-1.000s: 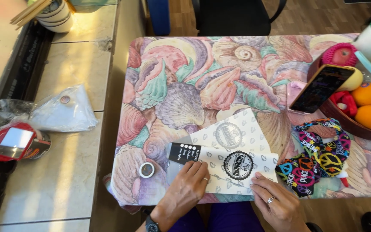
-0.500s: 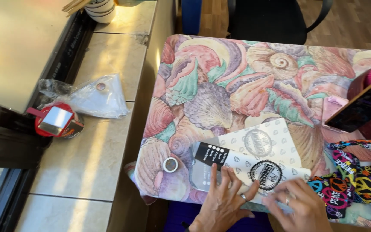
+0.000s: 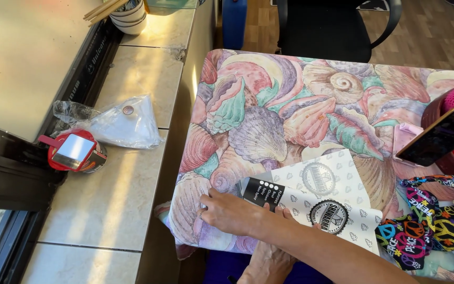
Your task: Peeling stickers from a backing sheet and applying them to paper food wraps.
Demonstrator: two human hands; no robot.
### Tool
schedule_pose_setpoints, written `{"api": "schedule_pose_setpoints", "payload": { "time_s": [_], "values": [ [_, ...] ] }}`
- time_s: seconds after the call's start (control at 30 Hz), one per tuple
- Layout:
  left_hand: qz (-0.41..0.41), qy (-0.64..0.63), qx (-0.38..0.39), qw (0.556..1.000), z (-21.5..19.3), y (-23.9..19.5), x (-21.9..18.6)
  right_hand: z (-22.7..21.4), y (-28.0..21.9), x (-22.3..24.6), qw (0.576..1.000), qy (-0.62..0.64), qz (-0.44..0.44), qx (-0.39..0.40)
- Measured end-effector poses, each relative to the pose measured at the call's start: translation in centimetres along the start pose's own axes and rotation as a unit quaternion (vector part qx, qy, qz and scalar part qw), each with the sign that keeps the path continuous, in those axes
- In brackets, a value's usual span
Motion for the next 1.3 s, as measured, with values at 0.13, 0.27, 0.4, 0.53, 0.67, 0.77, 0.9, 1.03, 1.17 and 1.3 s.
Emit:
{"api": "schedule_pose_setpoints", "payload": {
  "time_s": [0.13, 0.27, 0.4, 0.53, 0.67, 0.77, 0.9, 1.03, 1.17, 1.3],
  "values": [
    [-0.009, -0.007, -0.003, 1.0, 0.1, -0.1, -0.2, -9.1, -5.6, -0.8, 0.995, 0.062, 0.016, -0.082],
    [0.002, -0.054, -0.056, 0.997, -1.3, 0.1, 0.3, -14.4, -14.1, -3.4, 0.96, 0.103, 0.126, -0.228],
    [0.024, -0.099, -0.127, 0.987, -1.3, 0.3, 0.3, -7.4, -19.8, -5.6, 0.949, 0.143, 0.17, -0.224],
    [0.024, -0.115, -0.152, 0.981, -1.6, 0.1, 0.3, -6.0, -18.3, -6.4, 0.946, 0.162, 0.153, -0.235],
    [0.032, -0.119, -0.088, 0.988, -1.0, 0.2, 0.6, -6.6, -11.2, -6.4, 0.95, 0.131, 0.071, -0.273],
    [0.029, -0.102, -0.046, 0.993, -1.1, 0.4, 0.6, -6.6, -8.9, -6.8, 0.958, 0.106, 0.067, -0.256],
    [0.006, -0.066, -0.152, 0.986, -1.6, 0.2, 0.5, -6.2, -13.9, -6.9, 0.966, 0.097, 0.101, -0.217],
    [0.01, -0.072, -0.132, 0.989, -1.3, 0.4, 0.5, -4.8, -26.3, -7.8, 0.941, 0.156, 0.192, -0.229],
    [0.015, -0.064, -0.159, 0.985, -1.6, 0.4, 0.5, -3.5, -35.0, -8.6, 0.911, 0.127, 0.326, -0.217],
    [0.01, -0.057, -0.171, 0.983, -1.6, 0.5, 0.6, -4.6, -31.8, -8.8, 0.911, 0.153, 0.306, -0.231]
  ]
}}
Point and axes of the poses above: each hand's wrist, its own y-axis towards the middle knuckle, its own z-axis out of the palm, x = y × z, the point moved 6 cm from there along y, towards the middle knuckle, and after that the axes turned 7 degrees about -y, right-handed, at the moved point
